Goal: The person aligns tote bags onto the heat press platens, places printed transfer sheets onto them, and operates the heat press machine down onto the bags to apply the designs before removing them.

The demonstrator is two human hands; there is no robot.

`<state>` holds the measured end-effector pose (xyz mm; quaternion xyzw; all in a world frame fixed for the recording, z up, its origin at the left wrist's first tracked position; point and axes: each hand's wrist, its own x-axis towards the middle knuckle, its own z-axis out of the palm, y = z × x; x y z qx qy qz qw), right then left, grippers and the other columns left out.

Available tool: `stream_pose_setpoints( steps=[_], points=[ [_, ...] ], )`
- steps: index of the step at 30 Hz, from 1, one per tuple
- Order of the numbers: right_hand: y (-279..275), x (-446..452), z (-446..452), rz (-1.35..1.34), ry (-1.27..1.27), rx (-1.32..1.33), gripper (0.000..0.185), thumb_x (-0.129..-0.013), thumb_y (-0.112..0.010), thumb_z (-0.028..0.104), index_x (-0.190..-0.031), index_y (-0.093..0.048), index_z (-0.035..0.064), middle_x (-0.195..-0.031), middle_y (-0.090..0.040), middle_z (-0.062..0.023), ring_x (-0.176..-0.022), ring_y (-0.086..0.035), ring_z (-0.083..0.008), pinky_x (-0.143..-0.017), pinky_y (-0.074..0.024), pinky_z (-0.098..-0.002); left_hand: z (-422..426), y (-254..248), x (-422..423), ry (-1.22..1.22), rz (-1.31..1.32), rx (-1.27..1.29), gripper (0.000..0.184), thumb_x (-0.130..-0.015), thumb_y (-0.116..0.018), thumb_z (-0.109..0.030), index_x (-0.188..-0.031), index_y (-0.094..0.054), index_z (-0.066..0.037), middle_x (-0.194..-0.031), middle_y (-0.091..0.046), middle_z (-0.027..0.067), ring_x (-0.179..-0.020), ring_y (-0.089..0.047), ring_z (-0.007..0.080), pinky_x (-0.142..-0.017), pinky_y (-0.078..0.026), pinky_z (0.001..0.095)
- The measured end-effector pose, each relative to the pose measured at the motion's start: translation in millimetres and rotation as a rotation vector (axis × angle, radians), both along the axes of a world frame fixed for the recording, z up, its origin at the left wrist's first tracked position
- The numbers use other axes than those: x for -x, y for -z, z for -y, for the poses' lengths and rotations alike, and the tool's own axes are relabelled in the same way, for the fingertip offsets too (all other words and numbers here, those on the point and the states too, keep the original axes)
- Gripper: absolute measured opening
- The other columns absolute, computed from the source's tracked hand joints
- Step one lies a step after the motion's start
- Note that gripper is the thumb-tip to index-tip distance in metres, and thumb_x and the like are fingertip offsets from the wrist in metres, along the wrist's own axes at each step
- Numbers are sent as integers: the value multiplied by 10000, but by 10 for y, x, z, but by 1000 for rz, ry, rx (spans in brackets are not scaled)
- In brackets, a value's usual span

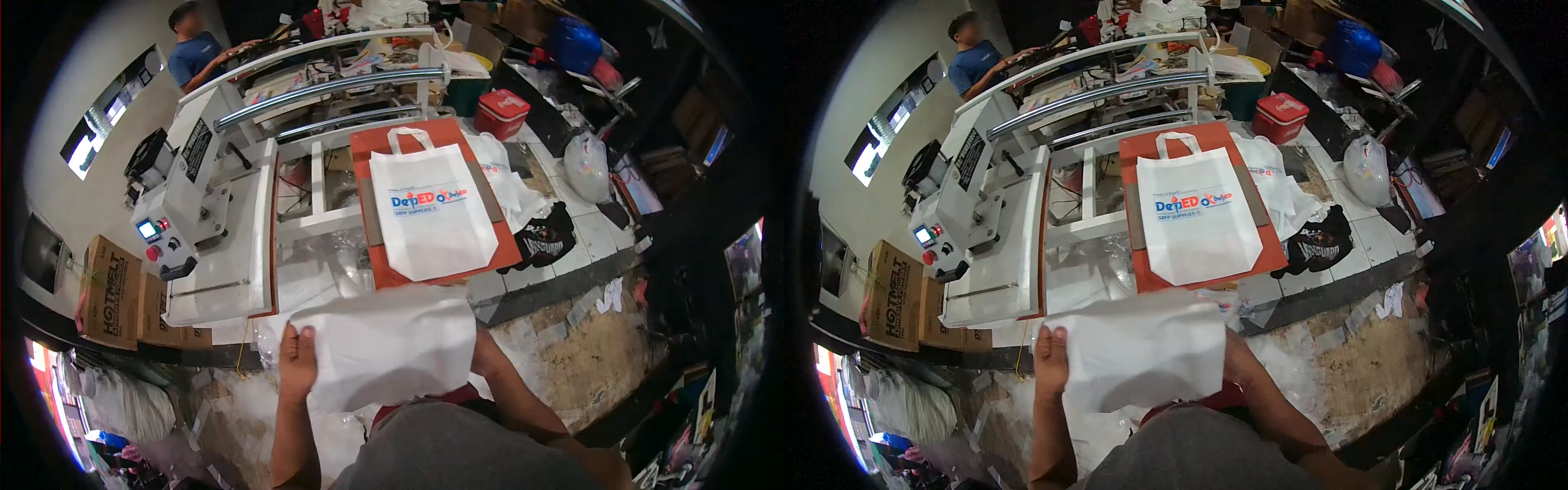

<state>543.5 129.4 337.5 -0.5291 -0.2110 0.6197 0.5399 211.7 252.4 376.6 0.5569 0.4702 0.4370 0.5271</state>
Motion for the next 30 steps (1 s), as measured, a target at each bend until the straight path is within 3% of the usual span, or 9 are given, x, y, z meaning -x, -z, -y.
stream_pose_setpoints(
  steps=[2, 4, 5, 8, 10, 17, 21, 26, 30],
  points=[
    [-219, -182, -220, 704, -168, -186, 643, -1033, -471, 373, -1520, -283, -1, -1455, -459, -215, -1330, -472, -311, -1121, -366, -397, -122, -246, -38, -73, -102, -116, 299, -1043, -516, -223, -1273, -529, -33, -1017, -631, 30, -837, -556, 72, -762, -461, 219],
    [-822, -396, -520, -425, 141, -352, 598, -999, -562, 261, -1513, -334, 55, -1356, -554, -138, -1240, -534, -245, -1076, -397, -353, -284, -500, -132, -96, -106, -144, 336, -1039, -514, -192, -1331, -474, -30, -1021, -612, 45, -819, -539, 64, -730, -454, 221],
    [-921, -537, -577, -428, 138, -351, 598, -999, -562, 261, -1513, -334, 55, -1356, -554, -138, -1240, -534, -245, -1076, -397, -353, -369, -583, -282, -99, -109, -145, 336, -1039, -514, -192, -1331, -474, -30, -1021, -612, 45, -819, -539, 64, -730, -454, 221],
    [-1085, -977, -873, -66, 26, -411, 554, -949, -644, 156, -1457, -437, 81, -1289, -583, -88, -1125, -572, -195, -1001, -442, -320, -769, -746, -797, -79, -56, -233, 437, -999, -542, -77, -1406, -391, -30, -1039, -601, 49, -817, -535, 77, -724, -446, 221],
    [-1223, -1241, -1300, 714, 82, -484, 472, -921, -678, 103, -1371, -538, 82, -1219, -610, -72, -1051, -585, -148, -931, -468, -281, -1149, -894, -1180, -43, -216, -435, 618, -961, -579, -32, -1504, -286, -47, -1447, -444, 157, -1182, -546, 226, -987, -460, 341],
    [-2525, -1729, -1640, 939, 687, -1237, 300, -1005, -566, 123, -1296, -616, 66, -1236, -661, -110, -1025, -653, -144, -863, -520, -267, -1328, -2100, -2034, -199, 85, -1021, 549, -937, -455, 75, -1476, -391, -8, -1480, -465, 186, -1349, -481, 299, -1118, -382, 429],
    [-1621, -2226, -2448, 1069, 429, -786, 283, -1013, -538, 140, -1261, -659, 77, -1187, -698, -112, -1012, -680, -182, -849, -525, -292, -1953, -1275, -2313, -258, -601, -986, 550, -875, -476, 97, -1372, -584, -111, -1068, -636, 174, -956, -598, 262, -853, -483, 380],
    [635, -2469, -3132, 1510, -120, -313, 301, -941, -566, 179, -1208, -680, 99, -997, -698, -201, -940, -657, -385, -849, -515, -470, -2540, 934, -2498, -7, -1003, -383, 479, -908, -518, -94, -1383, -562, -141, -1152, -556, 216, -966, -603, 412, -896, -506, 494],
    [837, -2326, -2905, 1698, -84, -277, 325, -932, -585, 189, -1236, -660, 104, -996, -657, -182, -972, -612, -381, -862, -480, -488, -2339, 1142, -2556, 8, -1130, -321, 488, -922, -504, -106, -1410, -521, -126, -1118, -563, 214, -1076, -565, 407, -944, -479, 497]
  ],
)
